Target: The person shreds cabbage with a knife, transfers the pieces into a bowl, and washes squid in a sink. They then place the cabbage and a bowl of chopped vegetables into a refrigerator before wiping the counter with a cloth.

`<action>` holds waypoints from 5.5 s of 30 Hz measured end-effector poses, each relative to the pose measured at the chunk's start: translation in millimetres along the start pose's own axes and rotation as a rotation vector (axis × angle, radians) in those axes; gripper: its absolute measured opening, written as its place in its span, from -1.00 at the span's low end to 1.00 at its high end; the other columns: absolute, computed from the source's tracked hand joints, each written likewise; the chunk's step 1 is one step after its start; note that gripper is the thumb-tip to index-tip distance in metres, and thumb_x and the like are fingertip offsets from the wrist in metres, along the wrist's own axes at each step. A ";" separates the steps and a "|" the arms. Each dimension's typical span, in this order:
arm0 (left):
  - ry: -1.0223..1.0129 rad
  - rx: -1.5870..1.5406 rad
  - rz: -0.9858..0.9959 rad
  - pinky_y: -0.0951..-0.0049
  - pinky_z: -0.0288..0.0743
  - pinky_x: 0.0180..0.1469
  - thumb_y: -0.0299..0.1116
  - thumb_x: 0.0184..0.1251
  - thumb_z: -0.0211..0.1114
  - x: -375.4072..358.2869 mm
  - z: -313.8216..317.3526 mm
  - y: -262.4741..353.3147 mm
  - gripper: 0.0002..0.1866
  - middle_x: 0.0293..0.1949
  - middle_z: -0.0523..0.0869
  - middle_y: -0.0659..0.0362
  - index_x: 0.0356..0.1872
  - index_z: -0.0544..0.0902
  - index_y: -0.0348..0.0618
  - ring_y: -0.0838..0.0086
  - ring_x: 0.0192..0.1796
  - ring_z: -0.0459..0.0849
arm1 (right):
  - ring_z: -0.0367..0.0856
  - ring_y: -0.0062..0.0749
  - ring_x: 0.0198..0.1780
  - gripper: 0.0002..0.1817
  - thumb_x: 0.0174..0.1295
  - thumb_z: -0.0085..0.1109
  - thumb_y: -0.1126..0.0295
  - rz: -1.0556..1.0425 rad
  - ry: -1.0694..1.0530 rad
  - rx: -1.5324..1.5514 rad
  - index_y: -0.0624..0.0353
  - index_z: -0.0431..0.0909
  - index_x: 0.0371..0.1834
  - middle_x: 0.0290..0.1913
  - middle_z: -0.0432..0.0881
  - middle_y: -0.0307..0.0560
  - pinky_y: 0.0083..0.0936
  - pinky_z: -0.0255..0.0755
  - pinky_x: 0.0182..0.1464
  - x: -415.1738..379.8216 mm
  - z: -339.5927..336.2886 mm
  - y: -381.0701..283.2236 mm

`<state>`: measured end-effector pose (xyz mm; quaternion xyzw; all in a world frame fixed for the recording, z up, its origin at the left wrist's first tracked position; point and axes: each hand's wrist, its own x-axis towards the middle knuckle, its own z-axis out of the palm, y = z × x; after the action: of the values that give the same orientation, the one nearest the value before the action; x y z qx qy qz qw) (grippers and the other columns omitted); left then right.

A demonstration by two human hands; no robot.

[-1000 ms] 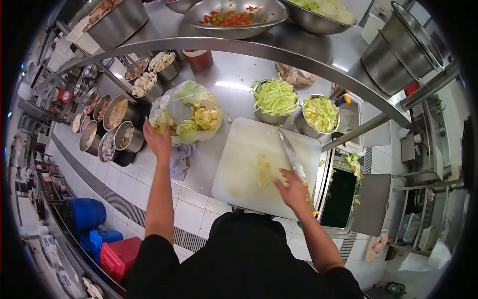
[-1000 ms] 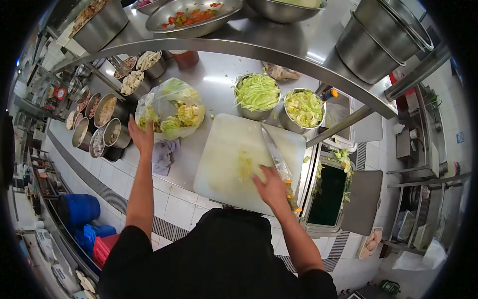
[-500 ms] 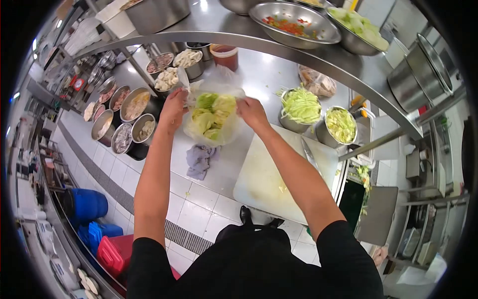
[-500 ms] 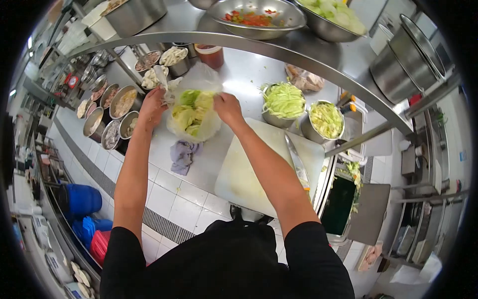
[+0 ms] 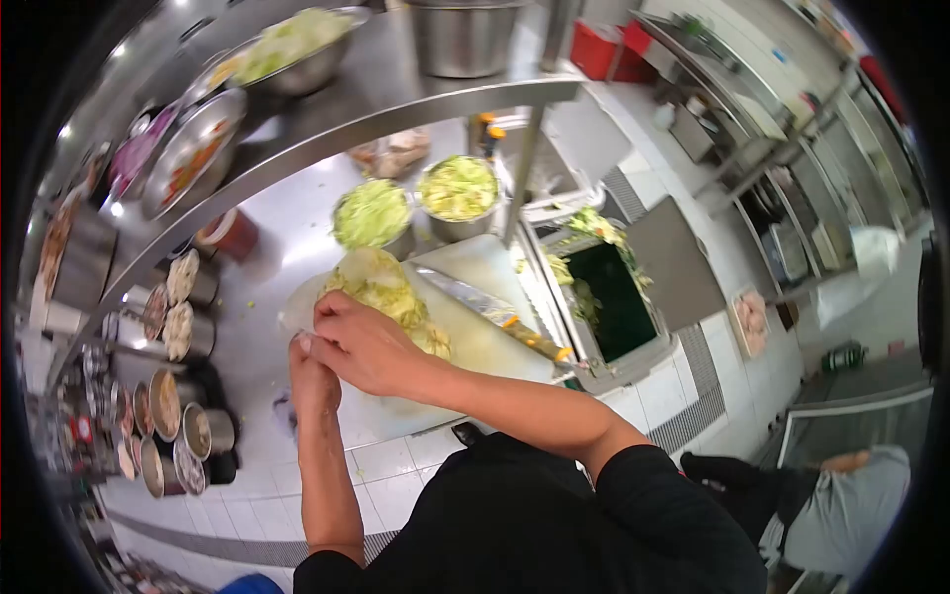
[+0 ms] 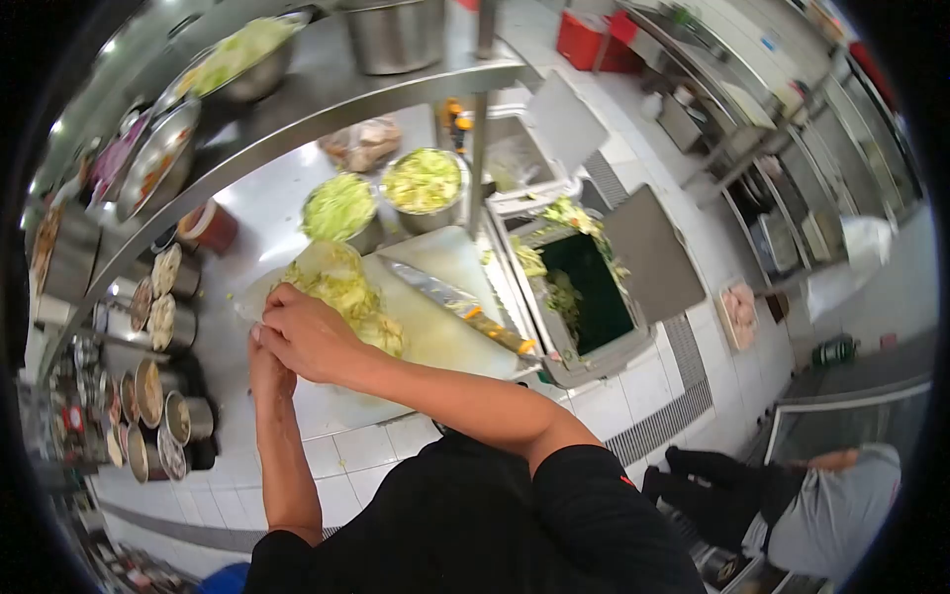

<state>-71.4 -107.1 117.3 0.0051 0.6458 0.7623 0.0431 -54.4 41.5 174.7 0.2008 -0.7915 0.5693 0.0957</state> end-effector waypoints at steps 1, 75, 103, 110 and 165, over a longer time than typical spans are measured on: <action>-0.003 -0.061 -0.071 0.51 0.51 0.00 -0.46 0.30 0.20 -1.4 10.3 -3.9 -0.70 -0.06 0.66 0.16 0.04 0.58 -0.30 0.52 -0.01 0.62 | 0.57 -0.09 -0.11 -0.73 0.32 0.18 0.24 -0.007 0.013 0.045 0.27 0.65 -0.26 -0.10 0.55 0.01 -0.31 0.45 -0.05 -13.3 -21.1 -1.0; 0.109 1.387 0.779 -0.12 0.05 0.40 -0.52 -0.11 0.26 446.3 1223.6 -168.1 -0.69 0.26 0.45 -0.11 -0.24 0.72 -0.15 -0.07 0.38 0.30 | 0.54 -0.04 0.23 -0.42 0.25 0.17 -0.13 0.408 -0.754 -0.124 0.10 0.62 0.12 0.16 0.63 0.04 -0.26 0.41 0.27 -228.6 -1181.1 619.1; 0.605 -0.279 -0.090 0.27 0.60 -0.02 -0.41 0.32 0.10 1016.1 1150.3 -224.8 -0.76 -0.15 0.70 0.09 -0.06 0.60 -0.27 0.32 -0.09 0.70 | 0.61 -0.39 -0.51 -0.69 0.26 0.11 0.18 1.135 -0.065 -0.288 0.22 0.66 -0.32 -0.50 0.64 -0.09 -0.43 0.48 -0.50 98.8 -1520.4 1132.9; 0.572 -0.361 0.103 0.49 0.56 -0.17 -0.36 0.31 0.14 1174.0 1153.5 -206.5 -0.79 -0.23 0.71 0.18 -0.15 0.65 -0.22 0.46 -0.24 0.68 | 0.68 -0.35 -0.30 -0.60 0.20 0.31 0.20 0.564 -0.065 -0.385 0.22 0.62 0.01 -0.29 0.70 -0.02 -0.41 0.55 -0.16 563.7 -1520.4 1137.3; 1.165 -0.971 -0.421 0.08 0.61 -0.03 -0.16 0.27 0.23 1943.7 929.4 -541.6 -0.64 -0.06 0.68 0.14 0.02 0.57 -0.09 0.23 -0.10 0.68 | 0.75 -0.07 -0.05 -0.70 0.32 0.15 0.32 0.949 -0.304 -0.577 0.21 0.63 0.03 -0.15 0.72 0.22 -0.31 0.53 -0.04 1147.1 -1464.6 1422.5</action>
<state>-1916.9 1035.8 -355.1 -0.5372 0.1463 0.8148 -0.1617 -1808.1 1563.8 -128.1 -0.1307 -0.9231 0.2755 -0.2343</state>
